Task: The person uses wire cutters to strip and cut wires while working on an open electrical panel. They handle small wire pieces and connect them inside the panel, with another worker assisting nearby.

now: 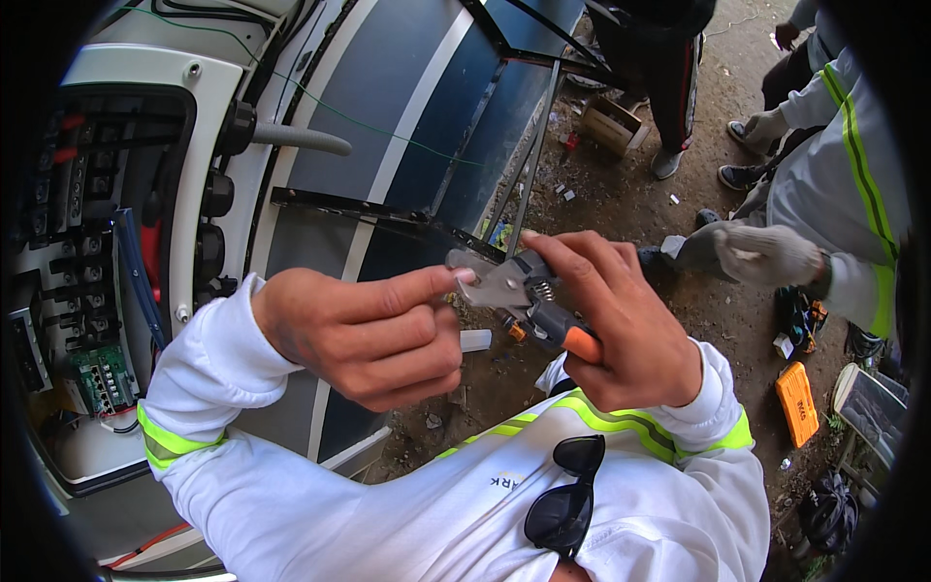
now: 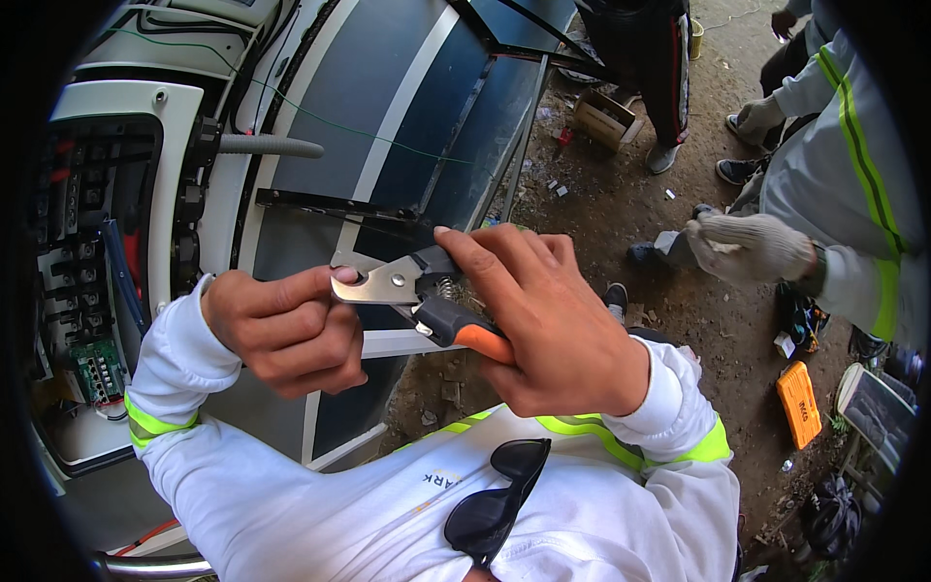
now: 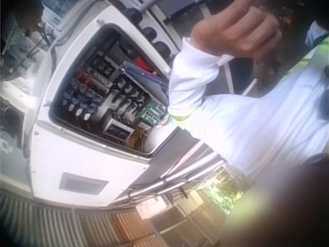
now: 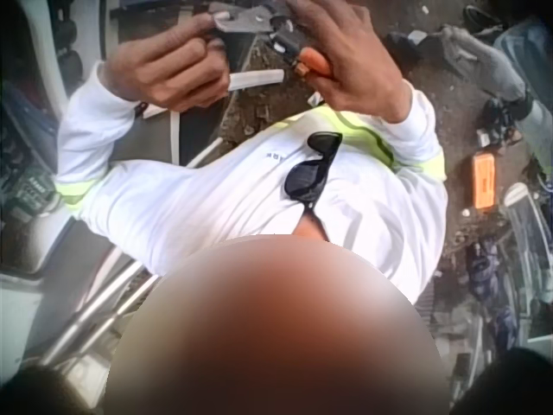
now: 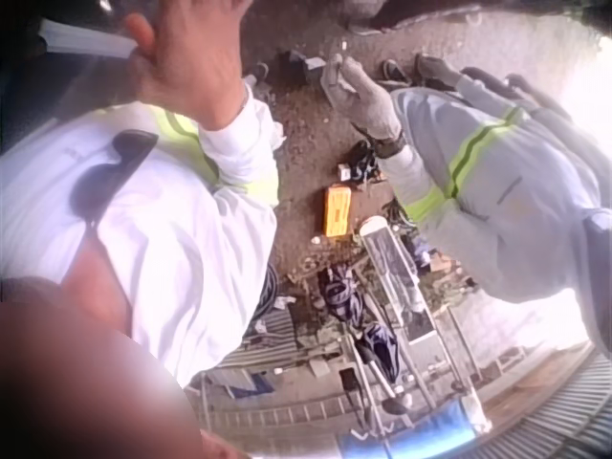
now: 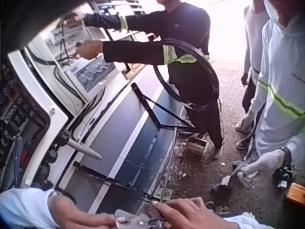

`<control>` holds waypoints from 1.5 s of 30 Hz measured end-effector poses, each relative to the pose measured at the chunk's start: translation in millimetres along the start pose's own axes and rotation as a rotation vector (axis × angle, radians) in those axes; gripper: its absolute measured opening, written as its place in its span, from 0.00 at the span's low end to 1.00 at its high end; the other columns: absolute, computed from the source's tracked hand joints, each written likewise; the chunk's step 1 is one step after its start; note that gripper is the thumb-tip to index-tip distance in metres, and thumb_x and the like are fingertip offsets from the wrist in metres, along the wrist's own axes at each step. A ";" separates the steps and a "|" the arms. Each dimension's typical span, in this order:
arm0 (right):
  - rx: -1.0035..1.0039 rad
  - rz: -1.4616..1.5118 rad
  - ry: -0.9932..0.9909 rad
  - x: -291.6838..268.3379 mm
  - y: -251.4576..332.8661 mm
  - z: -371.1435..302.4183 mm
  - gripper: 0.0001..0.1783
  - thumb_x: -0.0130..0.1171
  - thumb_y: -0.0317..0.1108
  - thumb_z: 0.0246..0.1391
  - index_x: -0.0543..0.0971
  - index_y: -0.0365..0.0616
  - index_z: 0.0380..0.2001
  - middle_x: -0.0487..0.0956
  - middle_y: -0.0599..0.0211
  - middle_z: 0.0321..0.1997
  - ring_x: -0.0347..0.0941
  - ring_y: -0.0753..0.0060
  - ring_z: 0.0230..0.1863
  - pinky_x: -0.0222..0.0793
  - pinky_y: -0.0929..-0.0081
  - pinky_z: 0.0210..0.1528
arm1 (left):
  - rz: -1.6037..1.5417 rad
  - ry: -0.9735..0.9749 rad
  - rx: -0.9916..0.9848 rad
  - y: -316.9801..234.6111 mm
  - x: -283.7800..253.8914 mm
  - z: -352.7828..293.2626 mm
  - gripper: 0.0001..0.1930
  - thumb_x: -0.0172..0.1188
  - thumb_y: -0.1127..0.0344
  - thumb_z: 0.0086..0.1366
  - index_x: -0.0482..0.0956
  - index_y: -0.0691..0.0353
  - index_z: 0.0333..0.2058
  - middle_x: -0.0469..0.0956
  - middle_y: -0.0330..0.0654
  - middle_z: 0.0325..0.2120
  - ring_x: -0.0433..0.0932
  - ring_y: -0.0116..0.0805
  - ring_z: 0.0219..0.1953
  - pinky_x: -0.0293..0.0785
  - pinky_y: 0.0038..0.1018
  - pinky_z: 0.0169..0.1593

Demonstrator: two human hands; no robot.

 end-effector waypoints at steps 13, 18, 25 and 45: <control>0.142 -0.438 -0.049 -18.1 9.4 -5.5 0.36 0.48 0.48 0.58 0.63 0.36 0.64 0.70 0.50 0.52 0.68 0.49 0.49 0.57 0.58 0.54 | 0.101 0.053 -0.043 -1.7 10.4 -2.6 0.08 0.52 0.68 0.56 0.75 0.61 0.20 0.70 0.36 0.18 0.76 0.28 0.28 0.76 0.27 0.55; 0.046 -0.303 -0.157 -12.9 7.5 5.1 0.43 0.55 0.29 0.38 0.62 0.36 0.64 0.69 0.49 0.52 0.67 0.46 0.49 0.58 0.60 0.53 | 0.066 0.101 -0.155 4.0 15.7 -10.8 0.06 0.55 0.66 0.51 0.77 0.62 0.23 0.74 0.36 0.24 0.78 0.31 0.33 0.73 0.30 0.58; -0.034 -0.264 -0.101 -24.6 26.4 16.2 0.44 0.60 0.27 0.36 0.63 0.37 0.63 0.70 0.53 0.46 0.67 0.48 0.46 0.57 0.59 0.49 | 0.146 0.088 -0.104 12.3 -4.2 -2.4 0.05 0.56 0.66 0.50 0.76 0.58 0.20 0.71 0.34 0.21 0.75 0.29 0.28 0.71 0.31 0.59; -0.034 -0.213 -0.186 -25.2 22.7 -5.9 0.32 0.62 0.34 0.49 0.68 0.38 0.58 0.71 0.52 0.43 0.69 0.49 0.41 0.60 0.58 0.45 | 0.073 0.095 0.027 -12.8 21.7 -27.2 0.03 0.61 0.66 0.58 0.82 0.55 0.26 0.79 0.37 0.26 0.80 0.30 0.30 0.78 0.30 0.50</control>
Point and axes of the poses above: each hand's wrist, its own z-axis towards the middle knuckle, its own x-axis out of the palm, y = z × x, the point moved 9 cm from there along z, towards the middle knuckle
